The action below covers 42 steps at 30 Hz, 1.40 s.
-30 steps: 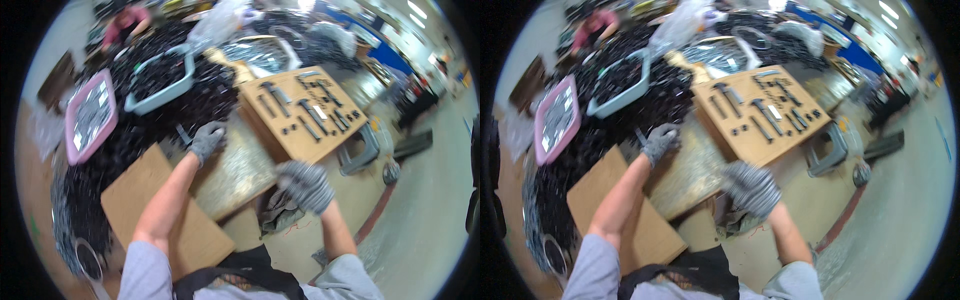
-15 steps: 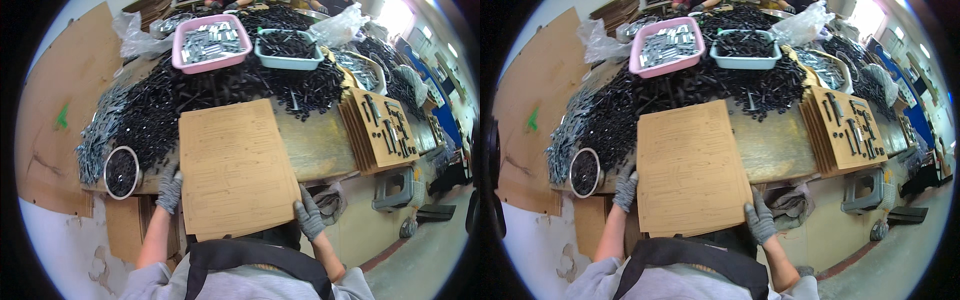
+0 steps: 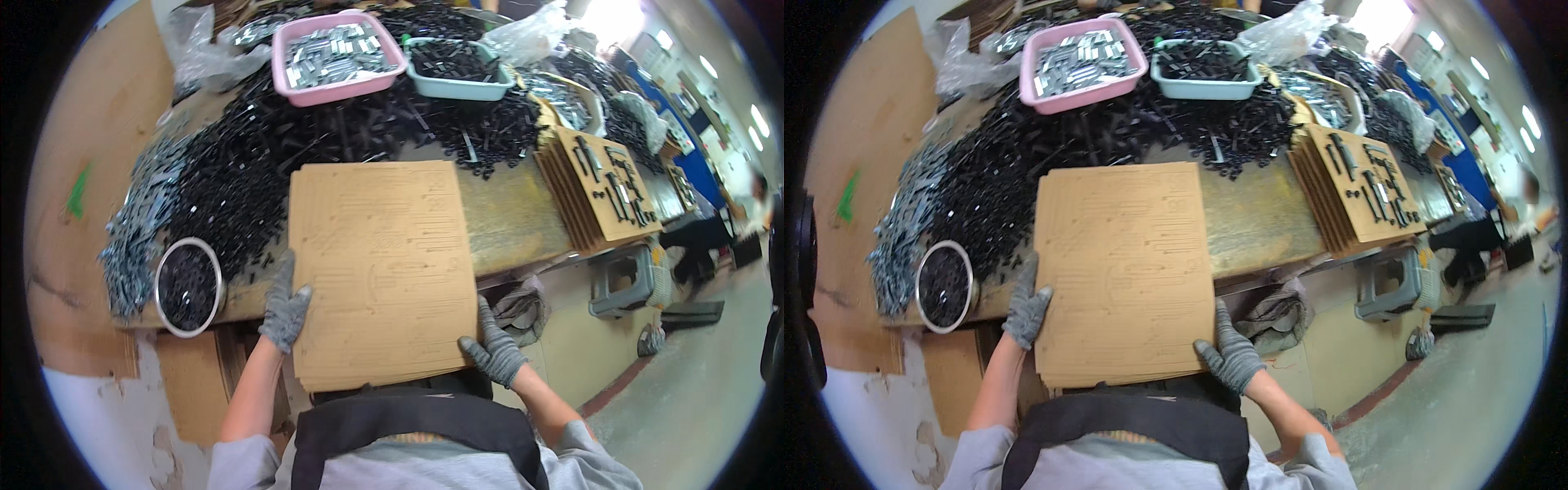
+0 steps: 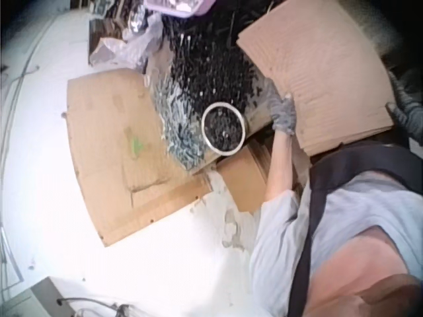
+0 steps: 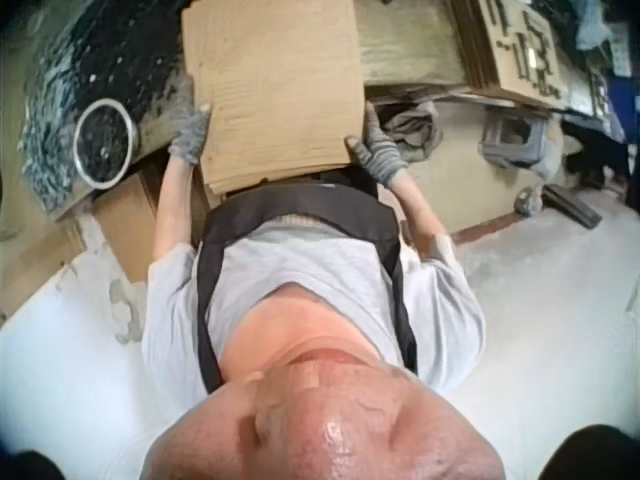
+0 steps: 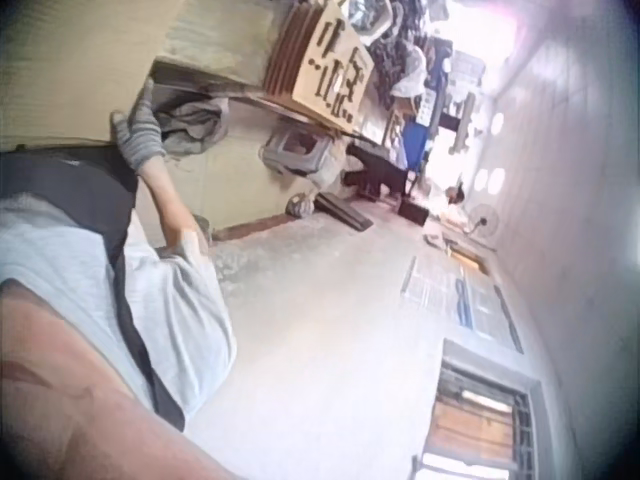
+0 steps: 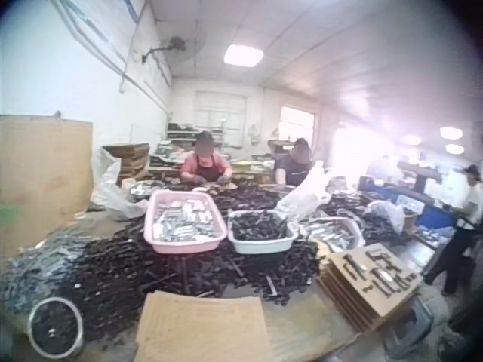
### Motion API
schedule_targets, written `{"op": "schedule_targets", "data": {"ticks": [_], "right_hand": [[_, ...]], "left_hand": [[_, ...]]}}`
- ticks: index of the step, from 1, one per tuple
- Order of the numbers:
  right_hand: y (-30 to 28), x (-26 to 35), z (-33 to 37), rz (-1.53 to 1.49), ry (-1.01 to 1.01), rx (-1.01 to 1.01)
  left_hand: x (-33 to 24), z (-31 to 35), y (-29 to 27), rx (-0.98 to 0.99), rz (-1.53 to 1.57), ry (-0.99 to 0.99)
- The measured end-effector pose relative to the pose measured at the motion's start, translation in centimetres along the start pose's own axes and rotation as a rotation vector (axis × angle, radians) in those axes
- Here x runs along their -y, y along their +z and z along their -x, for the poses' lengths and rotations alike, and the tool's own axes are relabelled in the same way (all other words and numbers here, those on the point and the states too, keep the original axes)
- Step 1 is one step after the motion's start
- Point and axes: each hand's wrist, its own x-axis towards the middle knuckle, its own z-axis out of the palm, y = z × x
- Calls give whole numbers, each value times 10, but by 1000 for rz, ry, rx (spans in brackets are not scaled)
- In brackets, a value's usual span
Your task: The person assembles a set of hardware components on a cardboard template. They pick up bolts, washers, and nuts from piles and containers, then place them into designated slots on the template. The person repeats this process to complete multiple sets.
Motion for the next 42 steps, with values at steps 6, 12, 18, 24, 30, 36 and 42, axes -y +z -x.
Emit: {"op": "schedule_targets", "data": {"ticks": [6, 12, 18, 24, 30, 36, 42], "right_hand": [[-103, 2, -115, 167, 52, -230], [-147, -49, -274, 291, -34, -487], [-138, -60, -343, 564, 24, -865], [-115, -11, -243, 138, 103, -504], [-45, -45, -101, -162, 182, -325], [-32, -55, -59, -700, 267, -264], [-51, -51, -28, -696, 102, -421]], "left_hand": [[-14, 6, -13, -43, 364, -71], [-26, -18, 2, -49, 291, -222], [-38, -12, 1, -85, 290, -174], [-58, -10, 2, -30, 352, -323], [-30, 6, 6, -130, 400, -260], [-74, 6, 23, -68, 402, -24], [-50, -25, 36, 226, 94, 345]]}}
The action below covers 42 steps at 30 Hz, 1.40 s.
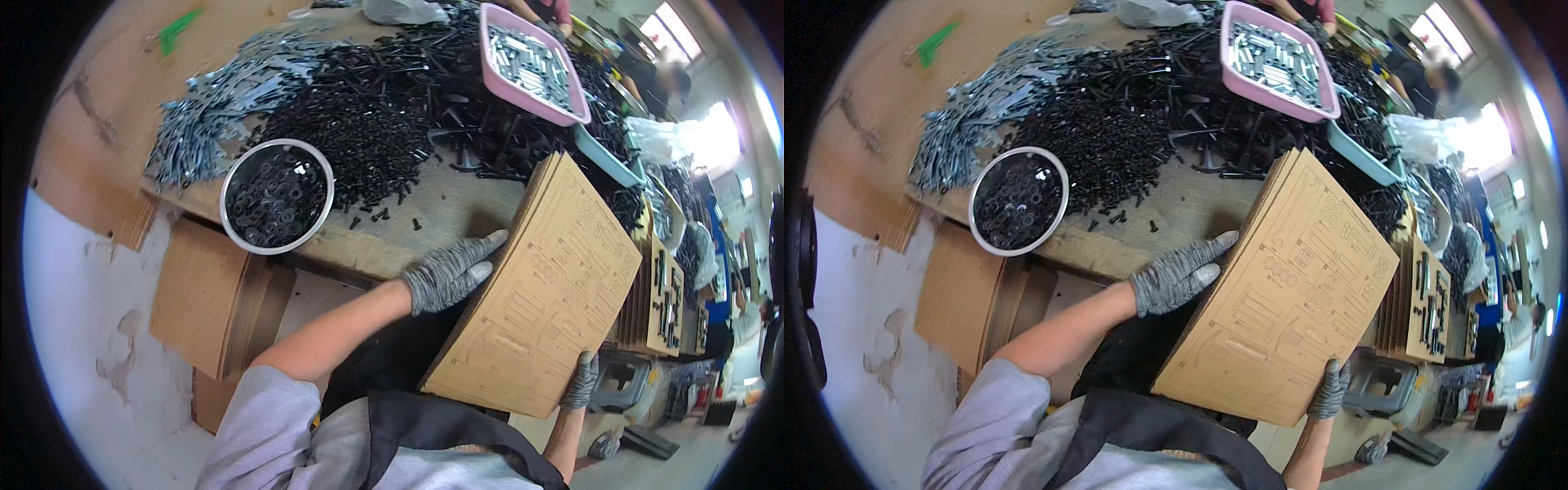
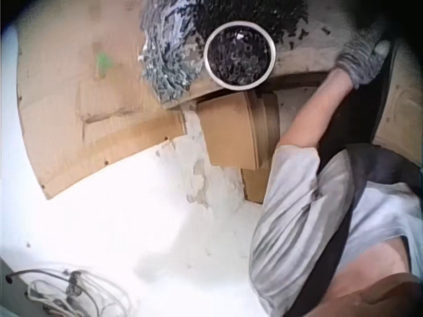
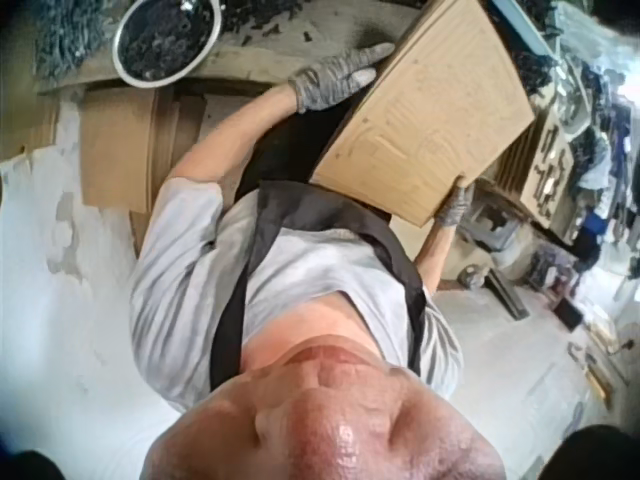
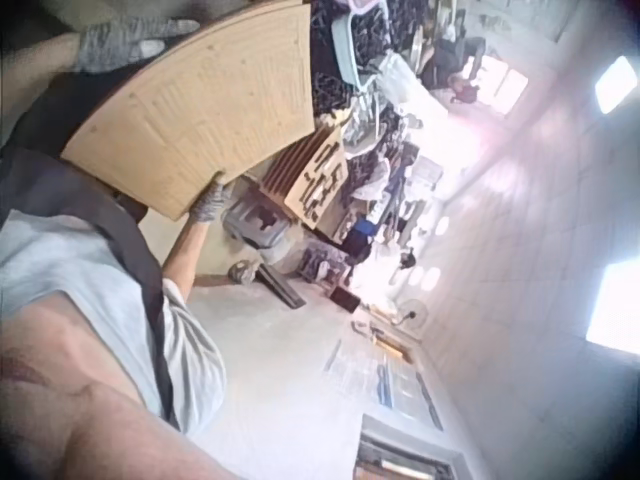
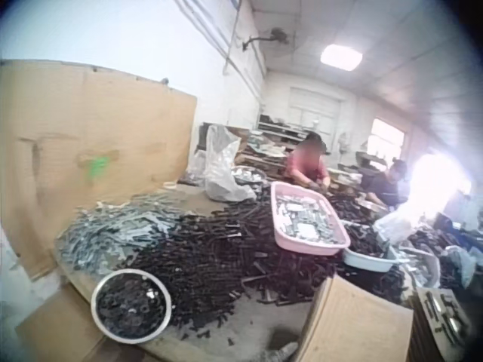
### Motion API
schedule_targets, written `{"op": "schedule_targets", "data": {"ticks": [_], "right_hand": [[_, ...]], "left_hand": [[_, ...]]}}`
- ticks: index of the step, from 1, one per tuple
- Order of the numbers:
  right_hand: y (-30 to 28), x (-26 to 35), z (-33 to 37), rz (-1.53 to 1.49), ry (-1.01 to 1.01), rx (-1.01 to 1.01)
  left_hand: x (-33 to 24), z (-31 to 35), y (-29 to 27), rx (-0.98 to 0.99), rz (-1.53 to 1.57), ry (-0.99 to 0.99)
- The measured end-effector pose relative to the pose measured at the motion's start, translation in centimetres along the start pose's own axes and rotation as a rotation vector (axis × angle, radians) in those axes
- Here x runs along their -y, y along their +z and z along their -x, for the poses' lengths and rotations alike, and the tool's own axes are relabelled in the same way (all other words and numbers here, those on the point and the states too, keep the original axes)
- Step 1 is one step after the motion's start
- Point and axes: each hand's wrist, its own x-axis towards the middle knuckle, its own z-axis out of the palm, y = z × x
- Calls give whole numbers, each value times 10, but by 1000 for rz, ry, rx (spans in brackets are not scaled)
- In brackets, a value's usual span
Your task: The person assembles a set of hardware components on a cardboard template. They pick up bolts, washers, and nuts from piles and containers, then place them into designated slots on the template. The person repeats this process to complete multiple sets.
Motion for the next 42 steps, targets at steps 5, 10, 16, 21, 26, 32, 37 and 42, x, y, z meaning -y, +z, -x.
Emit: {"op": "schedule_targets", "data": {"ticks": [5, 10, 16, 21, 26, 32, 37, 42], "right_hand": [[0, 8, 14, 122, -18, -33], [49, 48, -12, 134, 124, 123], [88, 15, -31, 65, 288, 351], [81, -10, -40, 231, 174, 378], [46, 44, -99, 720, 112, 524], [71, 82, -262, 1105, -291, -42], [99, 59, -321, 1333, -111, 27], [58, 69, -331, 1368, -319, -218]], "left_hand": [[20, -70, -61, 371, -1008, -148], [41, -75, -95, -390, -154, -141], [31, -78, -64, 73, -846, -271], [-4, -94, -24, 123, -1008, -96], [10, -93, 7, 200, -1107, -170], [8, -97, 10, 165, -1118, -162], [3, -105, 11, 180, -1096, -156], [3, -103, 7, 174, -1089, -197]]}}
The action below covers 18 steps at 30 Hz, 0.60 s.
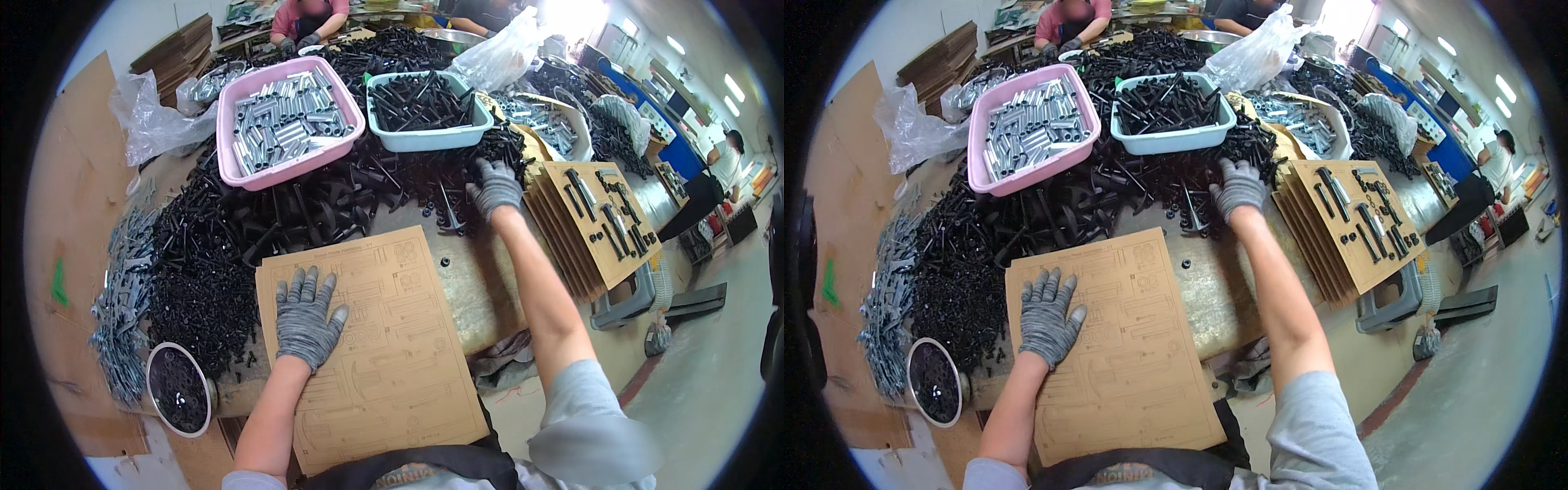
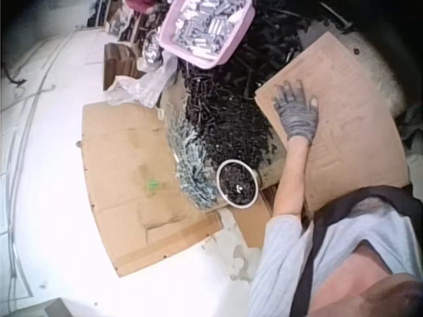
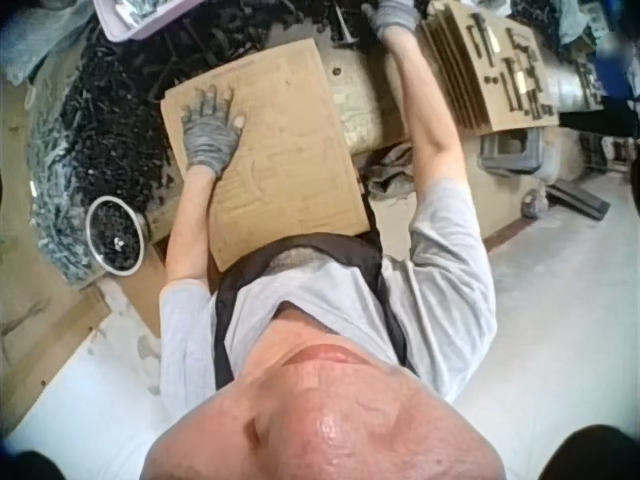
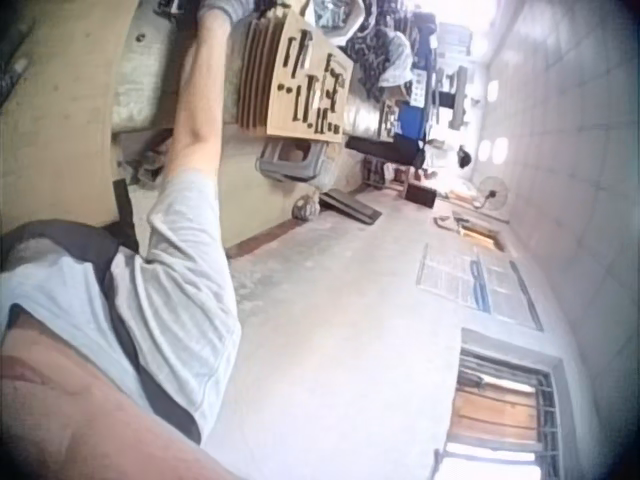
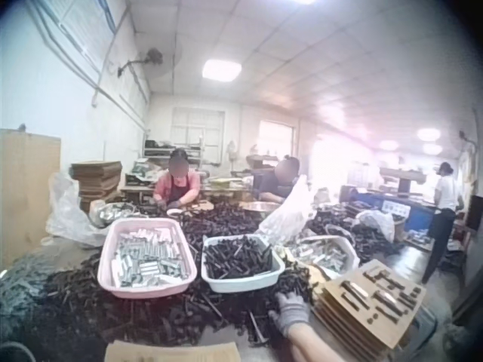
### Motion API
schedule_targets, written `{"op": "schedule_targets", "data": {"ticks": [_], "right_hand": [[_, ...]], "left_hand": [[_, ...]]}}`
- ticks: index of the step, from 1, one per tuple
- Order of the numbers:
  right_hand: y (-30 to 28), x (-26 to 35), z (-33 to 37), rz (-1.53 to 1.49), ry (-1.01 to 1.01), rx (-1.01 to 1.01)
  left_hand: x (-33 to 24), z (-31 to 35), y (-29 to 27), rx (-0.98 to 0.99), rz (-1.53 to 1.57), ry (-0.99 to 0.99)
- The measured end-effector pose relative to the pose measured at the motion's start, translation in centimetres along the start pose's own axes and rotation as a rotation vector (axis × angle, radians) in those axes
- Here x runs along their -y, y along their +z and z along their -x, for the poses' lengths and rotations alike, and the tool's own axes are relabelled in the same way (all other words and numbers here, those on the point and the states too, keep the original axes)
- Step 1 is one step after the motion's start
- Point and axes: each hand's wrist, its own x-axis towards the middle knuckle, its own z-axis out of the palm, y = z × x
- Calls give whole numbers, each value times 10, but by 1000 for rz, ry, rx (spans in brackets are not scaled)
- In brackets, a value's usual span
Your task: The person assembles a set of hardware components on a cardboard template. They pick up bolts, washers, and nuts from piles and containers, then place them into designated slots on the template. The person repeats this process to complete multiple sets.
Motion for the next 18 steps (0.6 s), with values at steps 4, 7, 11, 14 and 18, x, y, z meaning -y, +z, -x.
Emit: {"op": "schedule_targets", "data": {"ticks": [4, 7, 11, 14, 18], "right_hand": [[8, -13, -3, 97, -55, -79], [6, -6, 1, 31, -12, 11], [12, -3, 18, -36, -28, -4], [18, -13, 26, -96, -106, -107], [11, -23, 25, -130, -247, -292]], "left_hand": [[-3, -3, 2, -14, 16, 18], [-3, -3, 2, -25, 12, 17], [-1, -1, 3, -29, -3, 3], [0, -3, 6, -26, -7, -7], [-2, -1, 7, -33, 13, -28]]}}
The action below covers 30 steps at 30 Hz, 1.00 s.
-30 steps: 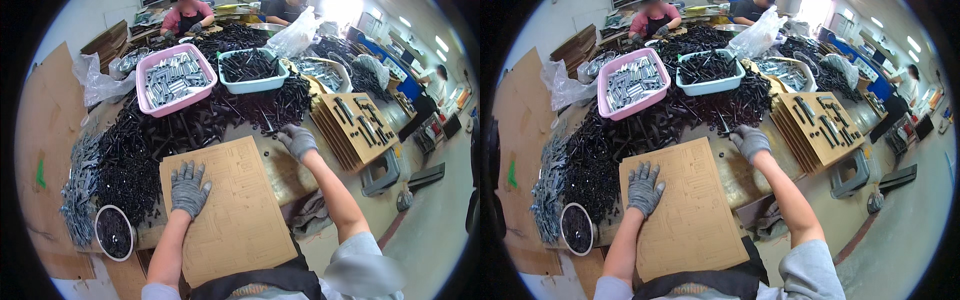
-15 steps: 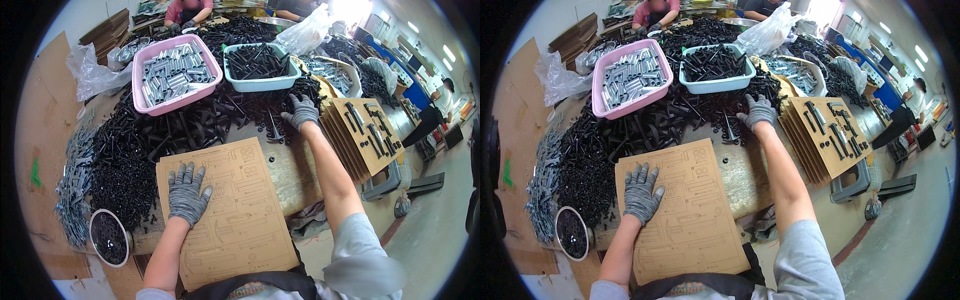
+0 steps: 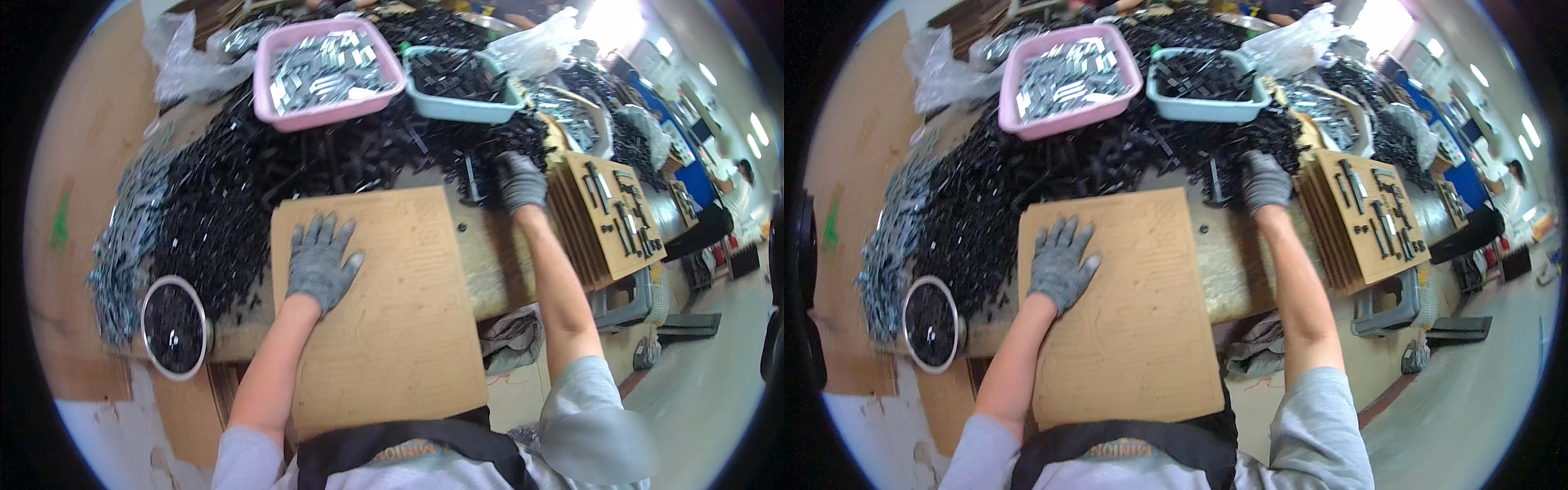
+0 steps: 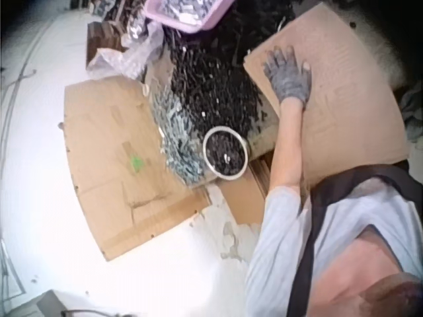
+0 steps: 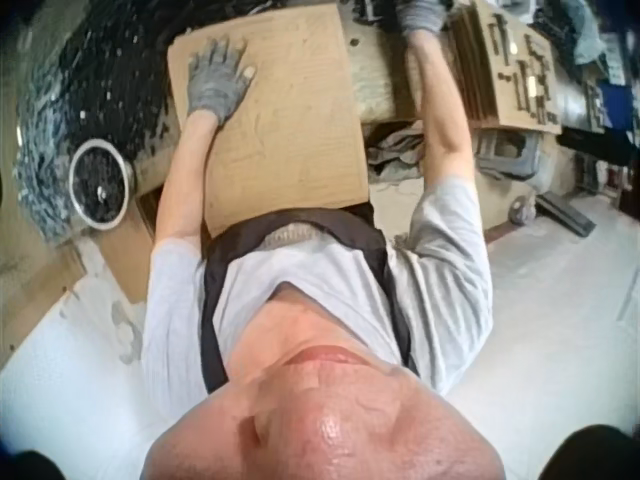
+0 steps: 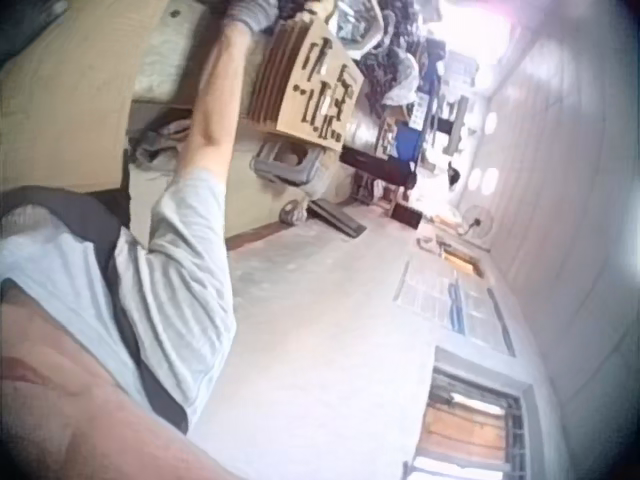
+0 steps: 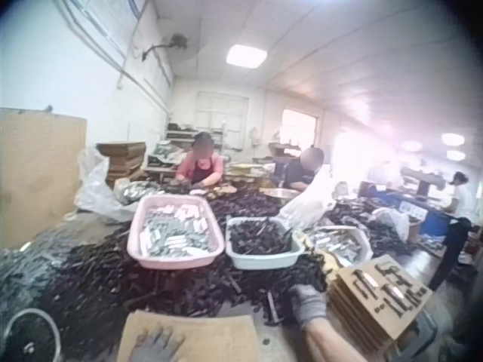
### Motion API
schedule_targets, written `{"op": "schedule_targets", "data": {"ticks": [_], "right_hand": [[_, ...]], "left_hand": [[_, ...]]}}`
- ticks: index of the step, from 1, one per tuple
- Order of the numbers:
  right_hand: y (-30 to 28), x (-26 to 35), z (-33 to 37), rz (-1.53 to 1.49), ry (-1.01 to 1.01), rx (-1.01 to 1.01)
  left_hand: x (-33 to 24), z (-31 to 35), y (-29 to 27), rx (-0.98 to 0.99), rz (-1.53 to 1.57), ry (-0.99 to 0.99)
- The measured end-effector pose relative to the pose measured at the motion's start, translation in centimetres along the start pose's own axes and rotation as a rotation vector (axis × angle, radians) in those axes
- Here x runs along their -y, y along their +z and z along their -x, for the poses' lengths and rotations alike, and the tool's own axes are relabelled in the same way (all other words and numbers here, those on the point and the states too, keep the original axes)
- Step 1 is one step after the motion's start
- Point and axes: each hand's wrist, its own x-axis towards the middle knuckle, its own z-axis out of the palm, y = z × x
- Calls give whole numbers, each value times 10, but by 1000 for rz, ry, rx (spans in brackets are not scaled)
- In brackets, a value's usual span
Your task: The person assembles a set of hardware components on a cardboard template. They pick up bolts, washers, and nuts from piles and containers, then place them into designated slots on the template. The person repeats this process to complete multiple sets.
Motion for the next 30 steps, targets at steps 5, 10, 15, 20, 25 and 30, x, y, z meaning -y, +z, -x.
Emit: {"op": "schedule_targets", "data": {"ticks": [5, 10, 15, 20, 25, 30], "right_hand": [[-48, 92, 10, -662, 26, 70], [-72, 204, 63, -1238, 132, 861], [-68, 226, 97, -836, -269, 529], [-76, 200, 88, -684, -267, 539], [-79, 190, 80, -568, -196, 508], [-71, 196, 74, -392, -201, 682]], "left_hand": [[3, 1, 5, -58, -51, -10], [27, 0, 3, -272, 501, -88], [37, 15, -15, -141, 844, -129], [22, 35, -45, 98, 562, -52], [25, 38, -38, 209, 637, -19], [19, 32, -47, 211, 570, -52]]}}
